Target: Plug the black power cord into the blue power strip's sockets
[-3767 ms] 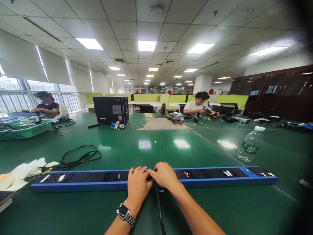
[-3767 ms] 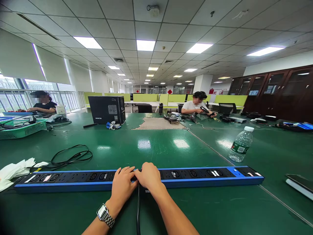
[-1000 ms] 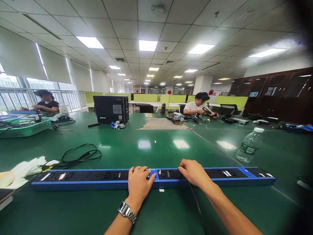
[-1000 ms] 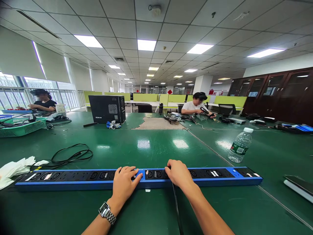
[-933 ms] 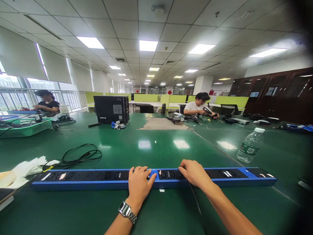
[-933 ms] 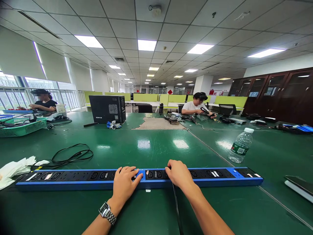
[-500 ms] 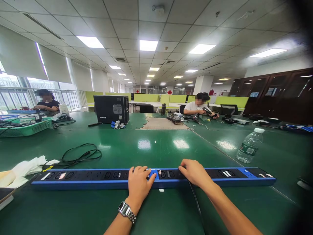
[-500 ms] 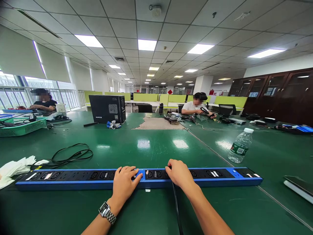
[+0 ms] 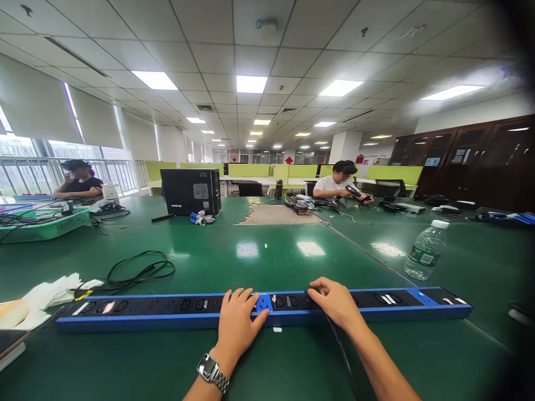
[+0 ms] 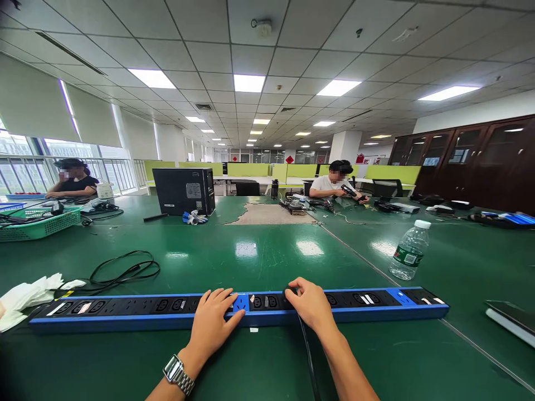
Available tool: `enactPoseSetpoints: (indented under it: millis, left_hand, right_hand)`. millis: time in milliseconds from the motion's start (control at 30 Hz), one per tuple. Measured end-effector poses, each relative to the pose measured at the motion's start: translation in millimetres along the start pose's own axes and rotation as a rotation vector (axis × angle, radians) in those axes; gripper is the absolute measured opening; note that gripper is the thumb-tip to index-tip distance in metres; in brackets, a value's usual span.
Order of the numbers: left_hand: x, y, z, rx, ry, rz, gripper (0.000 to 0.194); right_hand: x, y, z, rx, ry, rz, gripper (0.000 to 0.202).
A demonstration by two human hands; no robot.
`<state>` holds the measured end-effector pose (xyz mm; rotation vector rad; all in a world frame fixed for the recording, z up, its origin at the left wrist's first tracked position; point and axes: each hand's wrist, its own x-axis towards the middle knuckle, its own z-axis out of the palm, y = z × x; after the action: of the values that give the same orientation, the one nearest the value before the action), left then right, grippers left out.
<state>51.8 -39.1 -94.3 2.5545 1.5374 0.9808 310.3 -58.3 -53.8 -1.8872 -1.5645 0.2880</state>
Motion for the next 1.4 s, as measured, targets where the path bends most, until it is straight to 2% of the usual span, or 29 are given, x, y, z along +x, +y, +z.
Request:
enactPoseSetpoints:
  millis: [133,433,767,1033,1267,1400]
  left_hand:
    - [-1,-1,-2.9,0.001,-0.03,0.008,0.034]
    - [-4,-6,-4.3,0.02,-0.054,0.067,0.037]
    - [-2,-1,-5.3,0.018,-0.066,0.048,0.045]
    - [0,4,-10.0,0.017,-0.078,0.034,0.048]
    - [1,5,-9.4,0.034,-0.099,0.03,0.05]
    - [0,3,-6.6,0.056,-0.112,0.047,0.055]
  right_hand:
    - [1,4,5,0.062,0.007,-0.02,0.029]
    - [0,12,-3,0.233,-0.028,-0.027,0.029]
    - [2,12,2,0.173,-0.07,0.002,0.031]
    - [1,7,-2,0.128,-0.089,-0.003,0.03]
    - [4,7,6,0.198,-0.074,0.023,0.026]
    - [1,12,10,0.329,-0.071,0.023,0.031]
